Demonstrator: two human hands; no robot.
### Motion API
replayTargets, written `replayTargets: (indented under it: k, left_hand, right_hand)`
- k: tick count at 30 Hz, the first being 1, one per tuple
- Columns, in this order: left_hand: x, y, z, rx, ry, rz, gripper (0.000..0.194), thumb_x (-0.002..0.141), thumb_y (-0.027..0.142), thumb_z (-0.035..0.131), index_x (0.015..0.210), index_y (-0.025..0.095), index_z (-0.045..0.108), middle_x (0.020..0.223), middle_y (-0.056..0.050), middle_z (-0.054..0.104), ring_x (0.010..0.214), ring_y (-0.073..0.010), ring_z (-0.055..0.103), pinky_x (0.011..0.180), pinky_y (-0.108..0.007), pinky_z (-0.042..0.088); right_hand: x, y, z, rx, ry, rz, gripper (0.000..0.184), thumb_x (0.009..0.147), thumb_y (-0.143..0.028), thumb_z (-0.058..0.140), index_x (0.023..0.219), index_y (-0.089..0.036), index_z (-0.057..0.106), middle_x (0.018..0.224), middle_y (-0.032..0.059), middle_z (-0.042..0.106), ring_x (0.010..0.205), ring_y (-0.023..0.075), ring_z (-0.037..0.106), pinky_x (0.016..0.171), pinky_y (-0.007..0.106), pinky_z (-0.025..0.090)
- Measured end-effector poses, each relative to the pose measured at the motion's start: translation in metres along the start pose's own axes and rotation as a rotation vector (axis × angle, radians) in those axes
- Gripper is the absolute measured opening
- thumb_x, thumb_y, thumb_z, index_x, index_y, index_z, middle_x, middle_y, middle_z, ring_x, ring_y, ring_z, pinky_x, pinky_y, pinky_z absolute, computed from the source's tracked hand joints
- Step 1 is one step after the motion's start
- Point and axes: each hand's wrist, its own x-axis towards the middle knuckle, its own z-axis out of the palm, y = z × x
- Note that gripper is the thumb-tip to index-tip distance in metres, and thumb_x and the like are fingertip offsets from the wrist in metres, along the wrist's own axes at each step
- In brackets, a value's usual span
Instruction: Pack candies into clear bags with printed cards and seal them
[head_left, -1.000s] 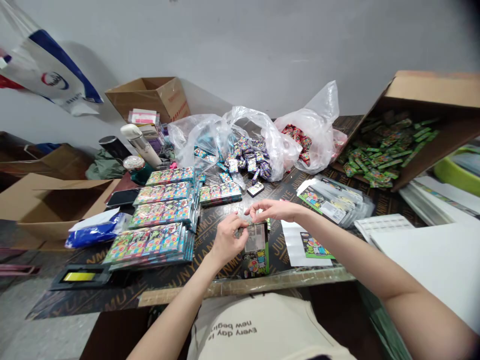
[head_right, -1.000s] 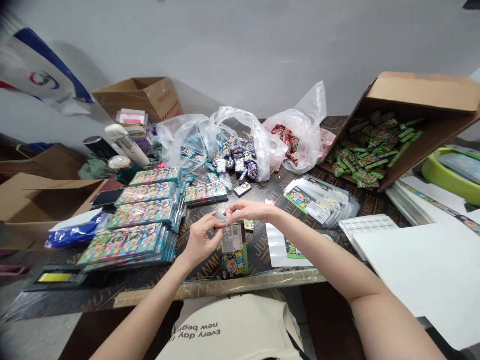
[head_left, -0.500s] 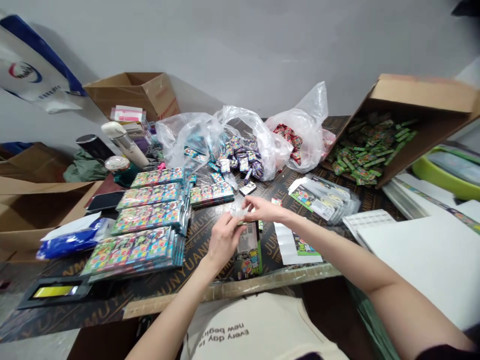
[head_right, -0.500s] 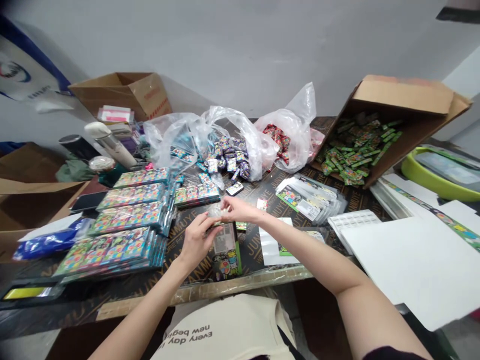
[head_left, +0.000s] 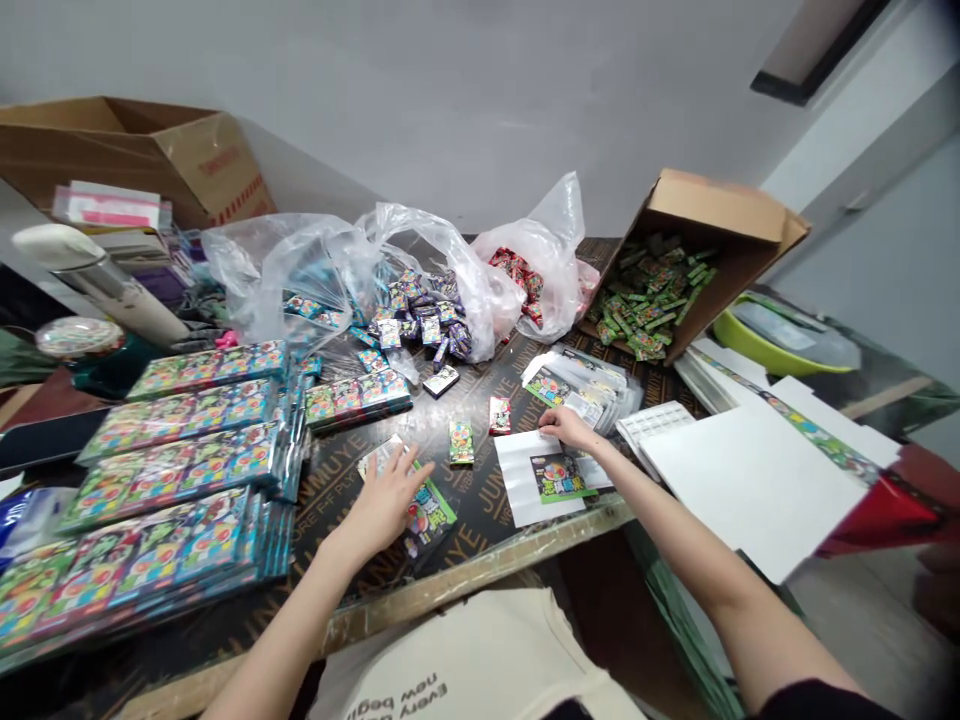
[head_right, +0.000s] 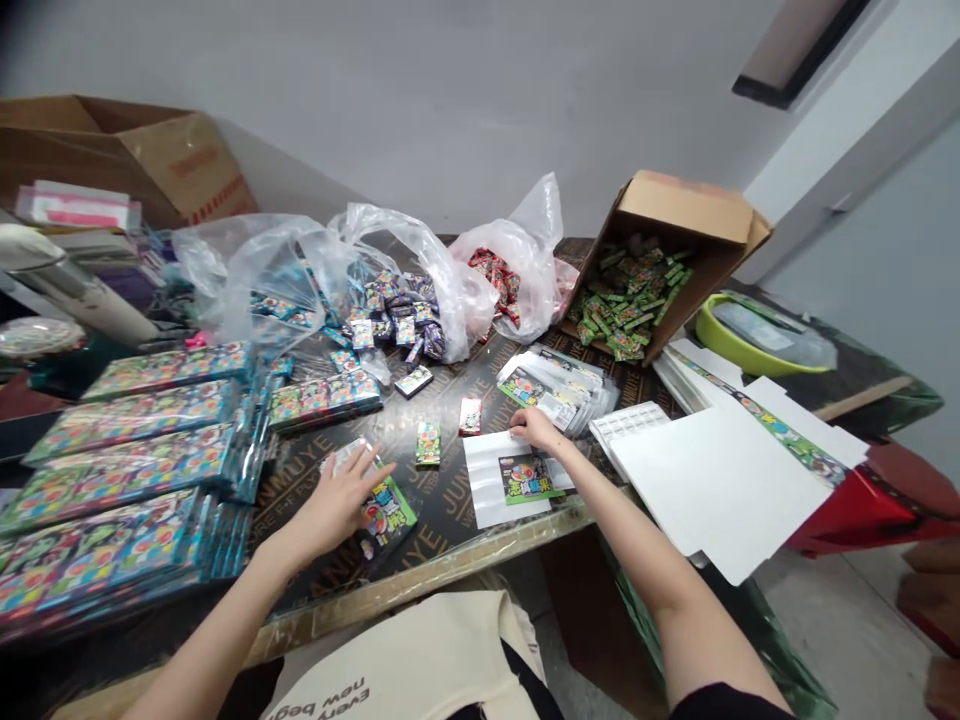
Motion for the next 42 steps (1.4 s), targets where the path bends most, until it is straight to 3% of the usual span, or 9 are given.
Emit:
replayTargets:
  k: [5,11,14,17,21,25,31,36,42]
  left_hand:
    - [0.022,0.016,0.002,-0.015,-0.266,0.095,0.089,0.034,0.02,0.082,0.117,0.021,0.048,0.126,-0.022,0.044,0.122,-0.0408,0.032,0.095,-0.063,0.016]
    - [0.033,0.018,0.001,0.084,-0.254,0.137,0.074,0.024,0.027,0.084,0.092,0.014,0.058,0.111,-0.022,0.051,0.108,-0.0398,0.043,0.09,-0.056,0.026]
    - [0.031,0.017,-0.005,-0.044,-0.264,0.151,0.05,0.034,0.026,0.081,0.077,0.017,0.057,0.087,-0.009,0.06,0.085,-0.0282,0.055,0.079,-0.04,0.038]
    - [0.024,0.013,-0.023,-0.311,-0.09,0.08,0.032,0.055,0.025,0.071,0.083,0.02,0.056,0.068,0.002,0.058,0.065,-0.0174,0.055,0.064,-0.026,0.039]
    - [0.012,0.004,-0.046,-0.6,0.364,-0.023,0.048,0.073,0.025,0.058,0.119,0.023,0.046,0.09,-0.002,0.061,0.079,-0.0168,0.058,0.071,-0.027,0.041]
    - [0.0,0.0,-0.038,-0.852,0.53,-0.047,0.029,0.077,0.03,0.056,0.105,0.021,0.059,0.102,-0.006,0.061,0.092,-0.0192,0.057,0.074,-0.028,0.045]
    - [-0.008,0.014,-0.017,-0.976,0.564,-0.087,0.022,0.079,0.028,0.056,0.098,0.02,0.065,0.09,-0.005,0.062,0.083,-0.0163,0.058,0.07,-0.027,0.046]
    - [-0.008,0.025,-0.027,-0.896,0.637,-0.124,0.017,0.076,0.026,0.06,0.089,0.02,0.069,0.082,-0.004,0.061,0.075,-0.0148,0.058,0.062,-0.024,0.045]
    - [-0.01,0.031,-0.029,-0.864,0.69,-0.096,0.013,0.076,0.023,0.06,0.085,0.019,0.068,0.077,-0.003,0.061,0.073,-0.0146,0.058,0.066,-0.026,0.047]
  right_hand:
    - [-0.005,0.003,0.022,0.02,0.08,-0.018,0.007,0.068,-0.018,0.056,0.068,-0.014,0.062,0.066,0.0019,0.061,0.063,0.0142,0.051,0.062,0.026,0.039]
    - [-0.016,-0.001,0.024,0.004,0.171,-0.116,0.01,0.071,-0.01,0.052,0.065,-0.017,0.058,0.079,0.0059,0.057,0.083,0.0191,0.046,0.081,0.033,0.034]
    - [-0.019,-0.004,0.025,0.013,0.159,-0.154,0.012,0.071,-0.009,0.049,0.065,-0.017,0.055,0.078,0.006,0.055,0.083,0.019,0.046,0.082,0.032,0.033]
    - [-0.019,-0.005,0.026,0.038,0.148,-0.158,0.01,0.072,-0.01,0.047,0.068,-0.018,0.051,0.076,0.0044,0.053,0.078,0.0176,0.047,0.076,0.03,0.035]
    - [-0.018,-0.001,0.023,0.084,0.159,-0.117,0.007,0.076,-0.014,0.042,0.074,-0.019,0.047,0.069,0.0011,0.052,0.066,0.0157,0.048,0.067,0.028,0.037]
    - [-0.018,-0.004,0.016,0.145,0.186,-0.092,0.008,0.079,-0.02,0.039,0.081,-0.019,0.046,0.068,0.0005,0.053,0.062,0.0159,0.05,0.065,0.03,0.039]
    - [-0.032,-0.086,0.02,0.486,0.22,-0.197,0.038,0.078,-0.035,0.052,0.112,-0.021,0.04,0.101,0.007,0.057,0.08,0.0166,0.056,0.071,0.032,0.045]
    - [-0.049,-0.17,0.03,0.849,0.078,-0.335,0.047,0.076,-0.035,0.059,0.117,-0.025,0.04,0.096,0.0048,0.06,0.084,0.0163,0.058,0.075,0.032,0.047]
    - [-0.056,-0.186,0.043,0.814,0.122,-0.333,0.037,0.074,-0.033,0.061,0.108,-0.023,0.051,0.074,0.0007,0.06,0.07,0.0161,0.058,0.069,0.031,0.047]
